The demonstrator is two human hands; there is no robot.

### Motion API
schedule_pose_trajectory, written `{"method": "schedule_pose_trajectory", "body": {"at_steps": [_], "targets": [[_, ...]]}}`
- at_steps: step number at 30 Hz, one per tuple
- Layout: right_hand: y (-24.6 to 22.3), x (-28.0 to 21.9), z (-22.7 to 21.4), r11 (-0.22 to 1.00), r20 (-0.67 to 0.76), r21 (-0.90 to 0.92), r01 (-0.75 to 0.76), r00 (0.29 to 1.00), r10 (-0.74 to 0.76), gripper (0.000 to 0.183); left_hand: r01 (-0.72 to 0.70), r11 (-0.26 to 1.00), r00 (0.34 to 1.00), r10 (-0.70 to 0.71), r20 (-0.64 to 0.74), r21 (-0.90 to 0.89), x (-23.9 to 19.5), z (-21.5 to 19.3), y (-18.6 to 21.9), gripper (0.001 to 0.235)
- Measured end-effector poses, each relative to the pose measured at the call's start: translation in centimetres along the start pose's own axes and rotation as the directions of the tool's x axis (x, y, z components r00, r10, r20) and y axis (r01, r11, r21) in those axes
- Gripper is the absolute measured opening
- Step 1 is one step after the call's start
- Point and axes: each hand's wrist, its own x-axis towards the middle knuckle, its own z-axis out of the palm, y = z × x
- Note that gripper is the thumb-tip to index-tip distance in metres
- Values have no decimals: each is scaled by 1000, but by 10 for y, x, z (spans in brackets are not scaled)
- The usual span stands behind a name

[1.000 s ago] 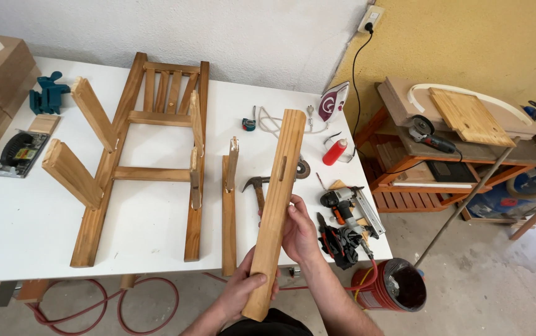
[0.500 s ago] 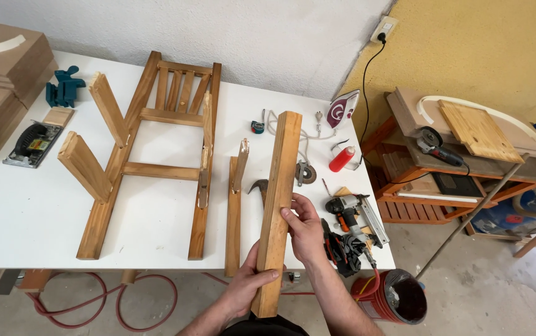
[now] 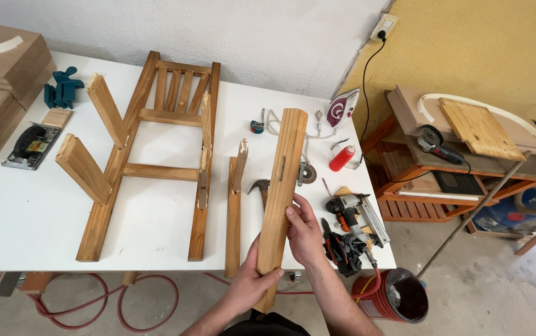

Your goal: Gluing and nailing wooden slats onto a chair frame to assemble the seat.

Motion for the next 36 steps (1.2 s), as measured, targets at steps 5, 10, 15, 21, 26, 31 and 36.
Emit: {"method": "schedule_pose_trajectory", "body": {"at_steps": [5, 10, 15, 21, 26, 31, 36], "targets": [[-24, -14, 25, 985, 56, 132, -109, 993, 102, 51, -193, 880, 965, 251, -81, 433, 8, 2, -20, 94], [-26, -21, 26, 974, 140, 185, -127, 985, 102, 49, -154, 746, 956, 278, -92, 648, 9, 4, -29, 97], [-21, -25, 22, 974, 127, 180, -139, 985, 117, 53, -136, 782, 973, 221, -67, 608, 5, 8, -27, 99], [-22, -23, 23, 972, 69, 170, -163, 986, 153, 48, -89, 744, 983, 173, -62, 662, 7, 12, -24, 101], [-12, -4, 3, 956, 47, 251, -150, 989, 142, 46, -142, 796, 988, 154, 29, 589, 17, 8, -18, 97], [-17, 18, -23, 934, 72, 314, -172, 985, 157, 41, 141, 875, 950, 11, -311, 463, 79, -40, -87, 79], [-21, 39, -61, 972, 56, 154, -179, 983, 173, 51, 258, 711, 840, 170, -515, 655, 144, -100, -220, 79]]}}
